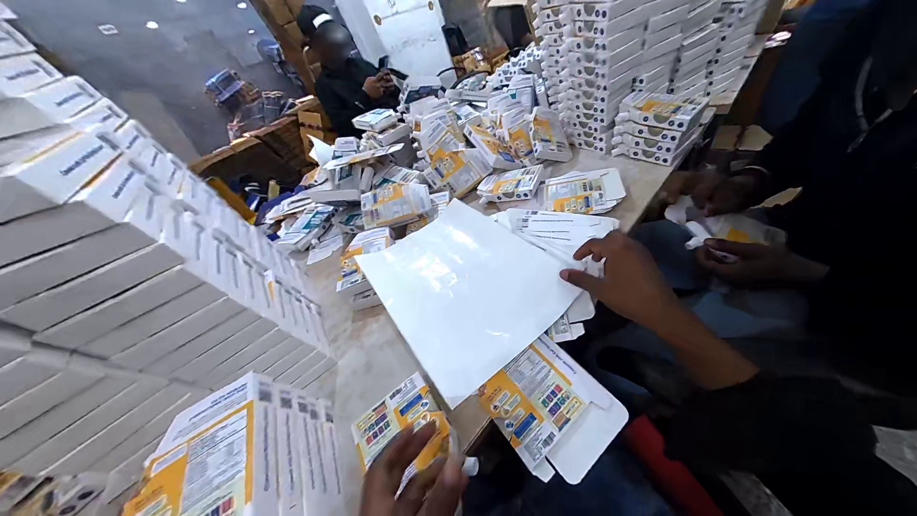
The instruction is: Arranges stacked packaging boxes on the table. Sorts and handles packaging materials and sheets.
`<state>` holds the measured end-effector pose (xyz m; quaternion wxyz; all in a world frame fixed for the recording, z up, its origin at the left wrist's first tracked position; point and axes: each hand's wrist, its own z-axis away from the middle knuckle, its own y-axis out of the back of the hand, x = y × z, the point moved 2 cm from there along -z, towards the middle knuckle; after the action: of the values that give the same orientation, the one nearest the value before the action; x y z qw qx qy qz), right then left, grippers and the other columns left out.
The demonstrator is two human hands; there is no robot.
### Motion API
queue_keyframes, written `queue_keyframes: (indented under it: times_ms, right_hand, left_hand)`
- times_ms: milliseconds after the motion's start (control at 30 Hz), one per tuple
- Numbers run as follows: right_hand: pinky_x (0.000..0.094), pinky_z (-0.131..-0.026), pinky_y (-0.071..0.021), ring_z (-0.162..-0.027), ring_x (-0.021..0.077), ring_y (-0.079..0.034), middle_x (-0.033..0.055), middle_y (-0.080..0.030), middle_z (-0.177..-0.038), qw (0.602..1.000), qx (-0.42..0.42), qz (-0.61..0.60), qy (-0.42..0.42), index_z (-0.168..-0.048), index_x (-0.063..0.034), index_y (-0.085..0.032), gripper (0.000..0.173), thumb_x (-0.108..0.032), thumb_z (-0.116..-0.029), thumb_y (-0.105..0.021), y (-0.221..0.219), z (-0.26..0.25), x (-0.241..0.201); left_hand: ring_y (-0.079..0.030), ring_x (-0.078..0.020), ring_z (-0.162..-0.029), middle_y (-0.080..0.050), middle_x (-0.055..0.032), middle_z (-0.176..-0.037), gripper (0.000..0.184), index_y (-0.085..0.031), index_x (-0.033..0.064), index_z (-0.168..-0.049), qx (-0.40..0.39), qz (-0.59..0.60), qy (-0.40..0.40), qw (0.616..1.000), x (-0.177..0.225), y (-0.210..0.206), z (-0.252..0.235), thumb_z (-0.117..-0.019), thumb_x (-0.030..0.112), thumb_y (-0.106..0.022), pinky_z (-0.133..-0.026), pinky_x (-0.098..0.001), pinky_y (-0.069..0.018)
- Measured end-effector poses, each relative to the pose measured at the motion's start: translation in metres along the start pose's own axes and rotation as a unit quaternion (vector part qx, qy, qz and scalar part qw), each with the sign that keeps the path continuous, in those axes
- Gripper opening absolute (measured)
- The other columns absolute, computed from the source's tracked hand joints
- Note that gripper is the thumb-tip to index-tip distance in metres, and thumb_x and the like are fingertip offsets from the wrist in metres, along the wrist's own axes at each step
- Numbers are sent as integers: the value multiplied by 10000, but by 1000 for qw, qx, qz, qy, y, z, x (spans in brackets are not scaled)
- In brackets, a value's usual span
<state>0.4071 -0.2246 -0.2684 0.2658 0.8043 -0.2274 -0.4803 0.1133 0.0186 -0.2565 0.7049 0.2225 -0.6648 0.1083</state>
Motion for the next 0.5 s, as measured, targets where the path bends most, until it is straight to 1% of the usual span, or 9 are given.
queue_keyframes:
  times_ms: [33,100,167,200,233,300,367,433,500]
  right_hand:
    - [545,-719,-542,-876,354,-636,206,-615,-1049,1000,7,3,5,-1087,-46,-724,385,-365,-885,-802,8,1,-22]
    - [497,-698,-530,-838,331,-622,199,-601,-1045,998,12,-7,65,-1103,-11,-696,310,-262,-934,-758,14,8,-63]
    - [465,-698,-566,-853,295,-661,162,-652,-1015,987,-24,-56,146,-1058,-20,-714,228,-211,-936,-745,4,15,-89]
    - [444,-701,-574,-860,269,-672,132,-670,-995,980,-50,-85,173,-1021,-39,-727,198,-212,-928,-751,-6,19,-95]
    - [421,-710,-582,-870,240,-678,102,-681,-989,972,-73,-108,196,-995,-59,-734,180,-221,-921,-757,-16,22,-99]
    - [389,-791,-591,-945,200,-676,59,-691,-1023,951,-106,-139,255,-996,-89,-746,160,-226,-914,-754,-36,27,-105]
    - [314,-834,-577,-982,143,-658,13,-696,-1036,928,-134,-179,299,-1002,-110,-753,134,-208,-910,-755,-49,36,-111]
    - [271,-865,-571,-1004,122,-666,13,-718,-1035,912,-148,-217,316,-1015,-94,-757,123,-162,-913,-749,-56,42,-117]
    - [264,-890,-560,-1033,122,-658,8,-716,-1041,903,-144,-229,334,-1050,-95,-760,136,-150,-931,-724,-61,47,-120]
  left_hand:
    - [-716,-263,-1028,-536,-221,-1411,708,-294,-66,-1512,8,-3,33,999,6,-11,-14,-970,159,-689,-863,-433,-630]
    - [-744,-268,-936,-609,-208,-1292,588,-396,-56,-1453,35,16,70,997,9,-27,-41,-985,168,-672,-791,-404,-658]
    - [-759,-289,-799,-701,-209,-1034,292,-537,-82,-1247,60,52,85,993,8,-35,-62,-1011,74,-612,-688,-394,-667]
    - [-759,-288,-744,-724,-208,-933,174,-576,-88,-1140,69,62,84,992,8,-37,-69,-1013,31,-592,-652,-385,-662]
    - [-760,-284,-719,-730,-204,-885,120,-592,-87,-1090,71,66,75,992,8,-38,-74,-1009,1,-582,-636,-379,-662]
    - [-759,-293,-723,-730,-207,-876,109,-609,-76,-1083,63,72,38,995,6,-38,-77,-996,-16,-586,-640,-382,-664]
    - [-761,-294,-729,-737,-205,-890,134,-618,-55,-1105,47,64,-5,997,2,-36,-75,-1001,19,-580,-648,-380,-662]
    - [-760,-285,-714,-741,-186,-874,136,-623,-45,-1095,34,52,-55,997,-1,-35,-74,-1013,44,-561,-638,-379,-665]
    - [-763,-262,-717,-747,-157,-875,148,-619,-43,-1094,16,30,-102,994,-2,-32,-73,-1028,49,-524,-640,-368,-667]
